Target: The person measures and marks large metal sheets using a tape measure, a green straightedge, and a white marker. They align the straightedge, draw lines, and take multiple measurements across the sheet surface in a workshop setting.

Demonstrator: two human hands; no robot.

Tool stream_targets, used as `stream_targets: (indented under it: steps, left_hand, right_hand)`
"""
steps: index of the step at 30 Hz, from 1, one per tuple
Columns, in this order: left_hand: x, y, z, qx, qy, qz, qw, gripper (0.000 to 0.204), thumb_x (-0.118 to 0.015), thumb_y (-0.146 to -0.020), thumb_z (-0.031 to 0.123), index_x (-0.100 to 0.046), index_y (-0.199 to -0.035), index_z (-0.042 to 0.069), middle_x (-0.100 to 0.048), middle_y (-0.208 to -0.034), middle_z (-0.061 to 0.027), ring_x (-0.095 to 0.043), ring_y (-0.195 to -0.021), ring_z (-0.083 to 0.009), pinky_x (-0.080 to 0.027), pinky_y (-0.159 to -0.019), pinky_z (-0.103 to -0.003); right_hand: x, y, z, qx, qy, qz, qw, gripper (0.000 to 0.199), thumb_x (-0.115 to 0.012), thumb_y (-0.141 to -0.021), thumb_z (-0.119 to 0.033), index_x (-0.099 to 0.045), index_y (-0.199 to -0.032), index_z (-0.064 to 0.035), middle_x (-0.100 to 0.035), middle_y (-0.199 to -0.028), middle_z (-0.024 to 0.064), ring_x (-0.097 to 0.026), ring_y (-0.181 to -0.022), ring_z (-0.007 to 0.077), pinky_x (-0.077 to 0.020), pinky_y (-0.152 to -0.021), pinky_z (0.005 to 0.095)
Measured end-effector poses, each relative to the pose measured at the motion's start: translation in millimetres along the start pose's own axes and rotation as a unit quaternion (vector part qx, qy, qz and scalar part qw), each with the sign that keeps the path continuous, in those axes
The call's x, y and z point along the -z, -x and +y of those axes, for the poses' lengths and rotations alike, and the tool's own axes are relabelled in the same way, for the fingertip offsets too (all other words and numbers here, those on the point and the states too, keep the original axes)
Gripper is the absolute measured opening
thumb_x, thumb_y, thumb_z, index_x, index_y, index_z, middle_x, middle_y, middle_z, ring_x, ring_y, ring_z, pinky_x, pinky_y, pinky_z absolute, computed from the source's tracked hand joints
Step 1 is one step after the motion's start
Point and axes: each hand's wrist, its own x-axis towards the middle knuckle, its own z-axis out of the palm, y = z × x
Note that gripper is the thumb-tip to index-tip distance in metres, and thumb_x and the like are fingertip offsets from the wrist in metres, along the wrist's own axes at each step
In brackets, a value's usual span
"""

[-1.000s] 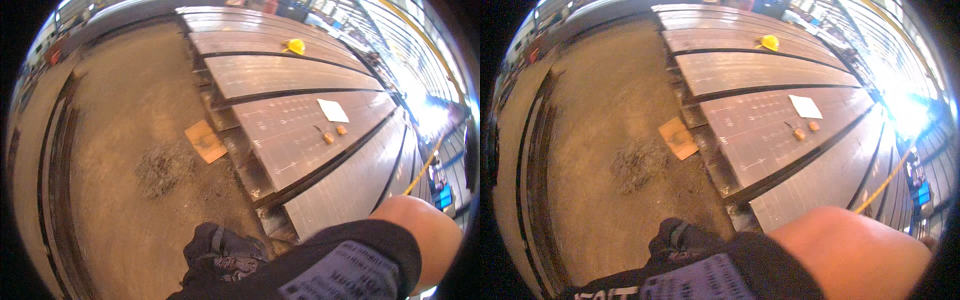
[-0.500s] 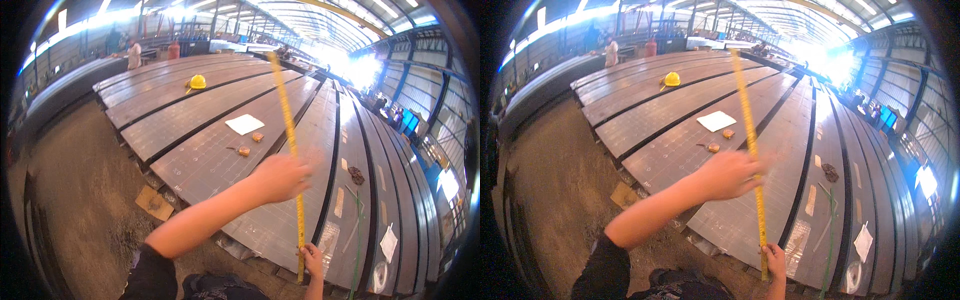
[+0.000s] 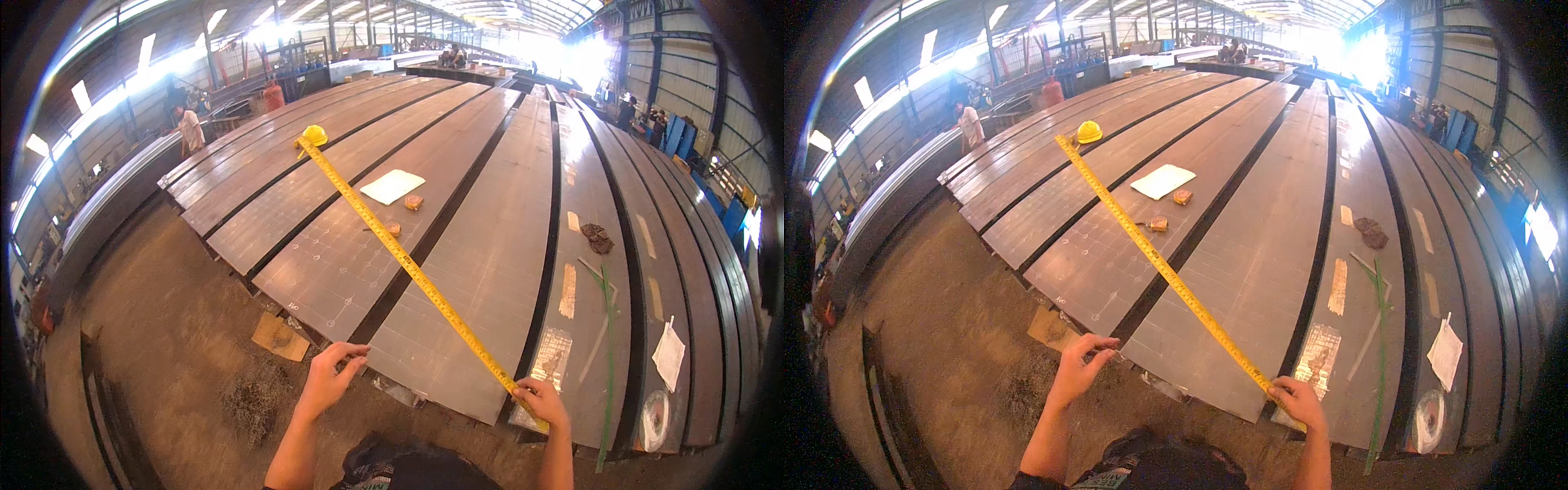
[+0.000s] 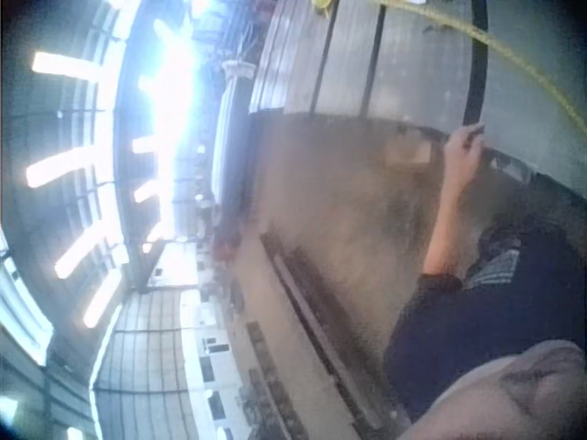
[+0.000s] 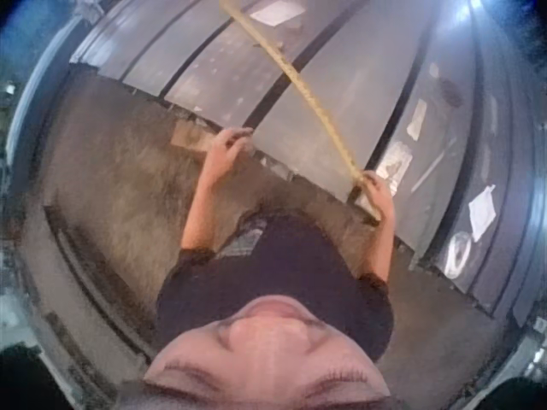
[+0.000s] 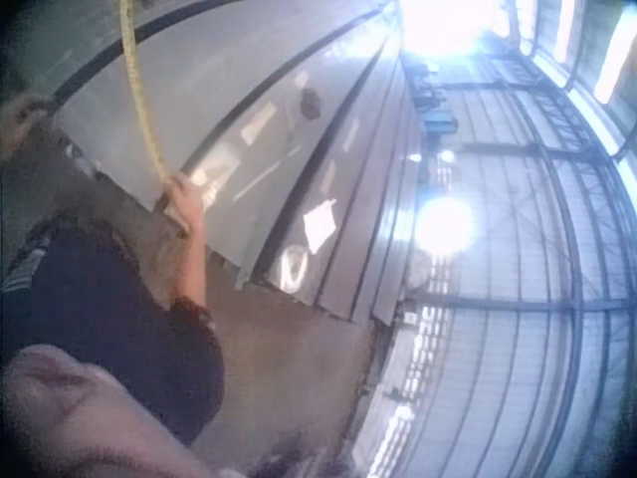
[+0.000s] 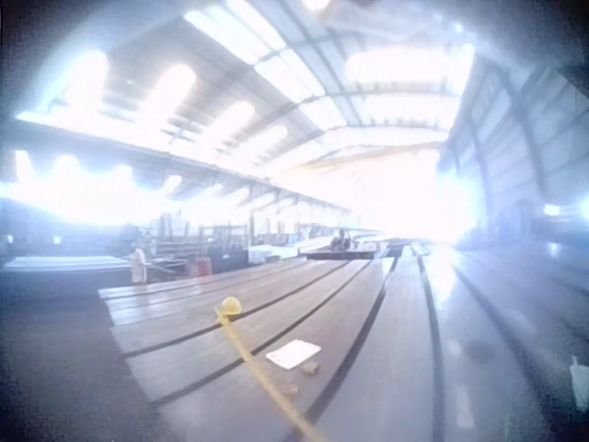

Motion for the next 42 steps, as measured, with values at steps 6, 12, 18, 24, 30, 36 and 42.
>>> stream_targets:
  steps: [6,12,18,24,30,36,42]
  left_hand:
    - [-2,-29,6,-0.207,-0.24,0.055,0.947,0.037,-0.071,-0.09,0.015,-0.068,-0.127,0.014,-0.067,-0.121,-0.0081,-0.056,-0.126,-0.0293,-0.043,-0.105,-0.046]
    - [-35,-95,-70,-0.287,-0.387,-0.047,0.875,0.037,-0.069,-0.09,0.024,-0.066,-0.126,0.019,-0.066,-0.12,-0.0055,-0.051,-0.132,-0.0265,-0.029,-0.116,-0.054]
    - [-50,-141,-172,-0.196,-0.286,-0.303,0.888,0.017,-0.066,-0.091,0.022,-0.071,-0.107,0.019,-0.063,-0.101,-0.0057,-0.06,-0.107,-0.0285,-0.044,-0.096,-0.05]
    - [-58,-177,-278,-0.153,-0.212,-0.297,0.918,0.012,-0.064,-0.09,0.021,-0.073,-0.098,0.016,-0.061,-0.096,-0.0063,-0.061,-0.1,-0.0283,-0.048,-0.083,-0.046]
    - [-44,-204,-323,-0.158,-0.245,-0.27,0.918,0.014,-0.065,-0.087,0.02,-0.073,-0.098,0.019,-0.062,-0.097,-0.0046,-0.06,-0.101,-0.0282,-0.048,-0.083,-0.047]
    - [-66,-222,-333,-0.128,-0.277,-0.292,0.906,0.024,-0.063,-0.084,0.014,-0.072,-0.105,0.018,-0.066,-0.1,-0.0086,-0.061,-0.104,-0.0322,-0.048,-0.089,-0.048]
    - [-79,-232,-291,-0.151,-0.24,-0.275,0.919,0.018,-0.064,-0.081,0.008,-0.072,-0.096,0.012,-0.069,-0.095,-0.01,-0.062,-0.098,-0.0352,-0.046,-0.087,-0.049]
  right_hand:
    - [17,-18,-18,0.023,0.103,-0.012,0.994,0.029,-0.074,-0.086,-0.03,-0.075,-0.098,-0.0041,-0.073,-0.086,0.0111,-0.068,-0.076,0.0244,-0.0519,-0.07,0.0356]
    - [8,-39,-17,0.086,0.156,0.01,0.984,0.025,-0.073,-0.082,-0.026,-0.077,-0.091,-0.0026,-0.073,-0.081,0.0148,-0.068,-0.068,0.0248,-0.0505,-0.064,0.0374]
    - [-10,-76,-30,0.069,0.253,-0.04,0.964,0.032,-0.063,-0.094,-0.034,-0.072,-0.111,-0.0075,-0.072,-0.103,0.0187,-0.067,-0.102,0.0383,-0.0506,-0.091,0.0457]
    - [-60,-119,-31,-0.048,0.338,-0.03,0.939,0.039,-0.059,-0.096,-0.039,-0.07,-0.116,-0.008,-0.071,-0.112,0.0197,-0.065,-0.106,0.0403,-0.0507,-0.091,0.0487]
    - [-91,-135,-4,-0.067,0.353,-0.034,0.933,0.04,-0.058,-0.097,-0.037,-0.066,-0.126,-0.0107,-0.069,-0.117,0.0204,-0.065,-0.109,0.0407,-0.0508,-0.094,0.0499]
    - [-91,-70,23,-0.101,0.317,0.059,0.941,0.034,-0.063,-0.097,-0.032,-0.069,-0.119,-0.0066,-0.069,-0.113,0.0198,-0.066,-0.102,0.0401,-0.0518,-0.091,0.0485]
    - [-96,-150,62,-0.065,0.325,0.082,0.94,0.022,-0.061,-0.096,-0.026,-0.066,-0.105,-0.007,-0.065,-0.099,0.0177,-0.064,-0.091,0.0412,-0.0522,-0.078,0.0494]
